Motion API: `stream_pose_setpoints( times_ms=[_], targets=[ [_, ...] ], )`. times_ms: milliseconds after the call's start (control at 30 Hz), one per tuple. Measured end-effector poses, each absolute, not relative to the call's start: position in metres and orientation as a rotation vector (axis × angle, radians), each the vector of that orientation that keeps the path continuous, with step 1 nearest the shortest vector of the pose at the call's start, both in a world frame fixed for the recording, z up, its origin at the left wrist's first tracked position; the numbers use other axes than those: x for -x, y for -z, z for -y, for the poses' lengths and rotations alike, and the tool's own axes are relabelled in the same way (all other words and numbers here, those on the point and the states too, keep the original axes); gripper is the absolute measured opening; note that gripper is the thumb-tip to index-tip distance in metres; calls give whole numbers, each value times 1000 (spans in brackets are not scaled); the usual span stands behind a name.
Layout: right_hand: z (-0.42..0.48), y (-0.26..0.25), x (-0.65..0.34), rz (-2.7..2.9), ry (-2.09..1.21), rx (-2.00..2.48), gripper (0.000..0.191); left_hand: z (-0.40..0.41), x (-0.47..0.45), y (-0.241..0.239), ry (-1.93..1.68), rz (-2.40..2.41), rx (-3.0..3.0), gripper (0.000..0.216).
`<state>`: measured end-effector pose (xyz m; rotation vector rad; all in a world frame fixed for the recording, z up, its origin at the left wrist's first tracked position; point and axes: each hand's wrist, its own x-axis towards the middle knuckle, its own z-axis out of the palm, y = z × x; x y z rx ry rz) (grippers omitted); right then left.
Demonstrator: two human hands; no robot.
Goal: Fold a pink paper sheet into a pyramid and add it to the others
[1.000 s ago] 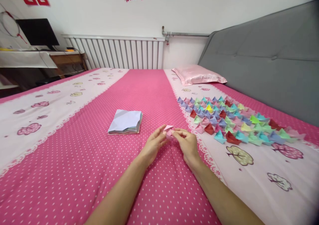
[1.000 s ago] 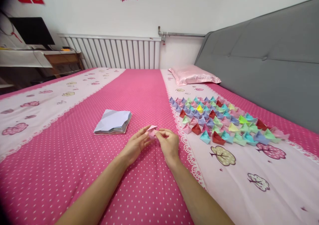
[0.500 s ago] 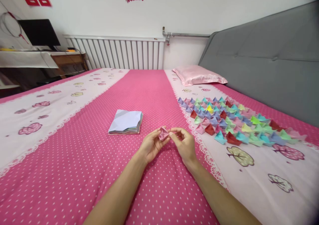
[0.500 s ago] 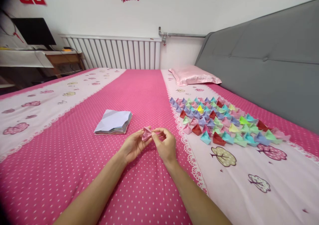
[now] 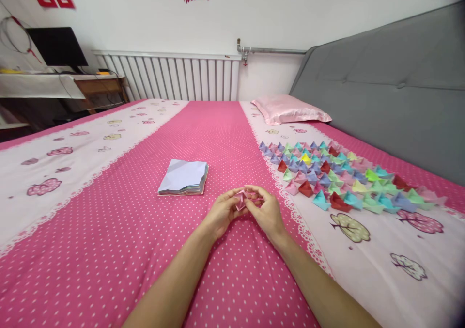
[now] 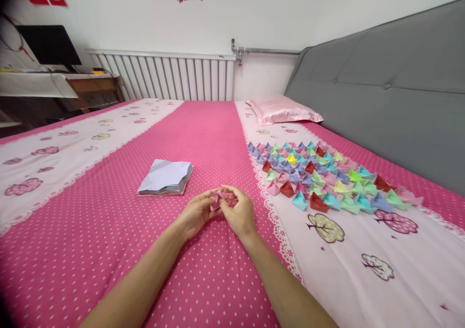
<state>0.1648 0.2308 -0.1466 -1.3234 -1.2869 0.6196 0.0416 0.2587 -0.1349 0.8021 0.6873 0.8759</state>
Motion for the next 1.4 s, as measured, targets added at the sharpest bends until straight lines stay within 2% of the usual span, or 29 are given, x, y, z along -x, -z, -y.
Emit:
stream_pose_setpoints(
  times_ms=[200, 467, 667, 1033, 1400],
  targets=[
    [-231, 148, -165, 1337, -463, 1422, 30, -257, -42, 136, -852, -658, -862, 20],
    [-229, 148, -163, 1406, -473, 1392, 35, -256, -43, 137, -861, -721, -1007, 32],
    [-226, 146, -161, 1478, -476, 1374, 39, -257, -44, 139, -870, -748, -1065, 30],
    [-221, 143, -163, 1654, -122, 1661, 34, -249, -48, 131, -842, -728, -1008, 30],
    [-220, 138, -161, 1671, -141, 1718, 37, -251, -47, 134, -810, -743, -1010, 32]
  ],
)
